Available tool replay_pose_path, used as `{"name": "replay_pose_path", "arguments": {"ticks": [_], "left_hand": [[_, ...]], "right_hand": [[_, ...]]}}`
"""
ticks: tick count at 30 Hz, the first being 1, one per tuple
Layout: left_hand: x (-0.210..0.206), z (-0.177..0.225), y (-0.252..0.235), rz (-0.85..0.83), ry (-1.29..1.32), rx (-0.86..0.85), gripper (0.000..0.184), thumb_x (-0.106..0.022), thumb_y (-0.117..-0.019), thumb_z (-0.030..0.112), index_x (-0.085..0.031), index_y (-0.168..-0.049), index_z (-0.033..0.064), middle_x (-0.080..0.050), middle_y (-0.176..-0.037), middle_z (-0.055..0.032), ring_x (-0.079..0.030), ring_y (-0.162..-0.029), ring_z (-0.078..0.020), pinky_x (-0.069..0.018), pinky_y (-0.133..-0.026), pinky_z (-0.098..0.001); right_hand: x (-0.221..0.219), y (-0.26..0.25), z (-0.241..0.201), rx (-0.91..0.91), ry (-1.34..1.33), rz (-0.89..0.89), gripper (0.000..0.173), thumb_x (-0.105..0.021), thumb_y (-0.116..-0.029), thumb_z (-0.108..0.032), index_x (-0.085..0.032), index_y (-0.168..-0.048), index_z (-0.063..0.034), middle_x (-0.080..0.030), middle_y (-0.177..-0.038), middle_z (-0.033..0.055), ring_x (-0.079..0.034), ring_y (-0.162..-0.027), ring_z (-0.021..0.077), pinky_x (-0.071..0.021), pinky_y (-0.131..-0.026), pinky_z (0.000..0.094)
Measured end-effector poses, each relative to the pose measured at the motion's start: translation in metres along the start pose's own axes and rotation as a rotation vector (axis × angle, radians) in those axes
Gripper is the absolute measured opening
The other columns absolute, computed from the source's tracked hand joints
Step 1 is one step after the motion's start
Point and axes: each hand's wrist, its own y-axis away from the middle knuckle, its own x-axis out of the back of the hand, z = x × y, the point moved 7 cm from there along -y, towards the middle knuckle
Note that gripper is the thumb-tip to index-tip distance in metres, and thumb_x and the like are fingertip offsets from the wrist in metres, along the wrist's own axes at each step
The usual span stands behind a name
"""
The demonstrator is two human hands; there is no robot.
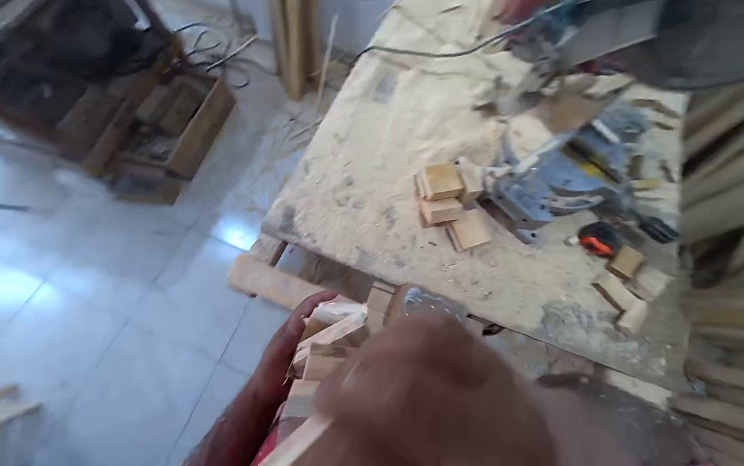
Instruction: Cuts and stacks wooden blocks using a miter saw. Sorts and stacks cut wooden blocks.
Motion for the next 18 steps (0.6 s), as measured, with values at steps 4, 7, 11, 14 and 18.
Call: {"name": "replay_pose_path", "arguments": {"ticks": [4, 7, 11, 14, 18], "left_hand": [[-0.014, 0.000, -0.013, 0.057, 0.039, 0.080, 0.082, -0.051, -0.0923, 0.074, -0.050, -0.151, 0.0170, -0.065, -0.133, -0.0138, -0.066, -0.117, -0.0208, -0.0567, -0.097, -0.0394], [-0.019, 0.002, -0.021, 0.061, -0.009, 0.052, 0.088, -0.054, -0.0863, 0.079, -0.051, -0.148, 0.0159, -0.068, -0.130, -0.0114, -0.068, -0.115, -0.0190, -0.0577, -0.096, -0.0379], [-0.023, 0.009, -0.021, 0.064, 0.042, 0.051, 0.088, -0.062, -0.0852, 0.075, -0.050, -0.150, 0.0166, -0.067, -0.130, -0.0138, -0.068, -0.115, -0.0217, -0.0578, -0.096, -0.0405], [-0.014, 0.001, -0.021, 0.037, 0.055, -0.004, 0.093, -0.062, -0.0842, 0.076, -0.050, -0.149, 0.0100, -0.067, -0.130, -0.0177, -0.067, -0.116, -0.0253, -0.0564, -0.099, -0.0407], [-0.010, 0.003, -0.014, 0.021, 0.076, -0.047, 0.091, -0.061, -0.0863, 0.074, -0.050, -0.149, 0.0095, -0.068, -0.130, -0.0165, -0.067, -0.118, -0.0237, -0.0550, -0.102, -0.0389]], "right_hand": [[-0.017, 0.004, -0.022, 0.066, 0.057, -0.082, 0.068, -0.052, -0.0915, -0.072, -0.073, -0.126, -0.0167, -0.067, -0.129, 0.0149, -0.062, -0.116, 0.0308, -0.0447, -0.107, 0.0432], [0.006, 0.003, -0.010, -0.011, -0.231, -0.055, 0.050, -0.055, -0.1010, -0.051, -0.071, -0.124, -0.0095, -0.068, -0.120, 0.0165, -0.062, -0.118, 0.0294, -0.0497, -0.105, 0.0435], [0.062, 0.020, 0.134, -0.360, 0.259, 0.422, 0.038, -0.058, -0.1029, -0.035, -0.071, -0.122, -0.0040, -0.070, -0.125, 0.0108, -0.065, -0.118, 0.0188, -0.0562, -0.100, 0.0382], [0.073, 0.072, 0.309, -1.097, 0.521, 0.336, 0.089, -0.067, -0.0853, -0.070, -0.054, -0.145, -0.0049, -0.044, -0.152, 0.0285, -0.049, -0.135, 0.0464, -0.0461, -0.105, 0.0652], [0.069, 0.092, 0.401, -1.384, 0.762, 0.131, 0.113, -0.065, -0.0700, -0.088, -0.051, -0.147, -0.0061, -0.046, -0.146, 0.0350, -0.045, -0.134, 0.0554, -0.0417, -0.102, 0.0730]]}}
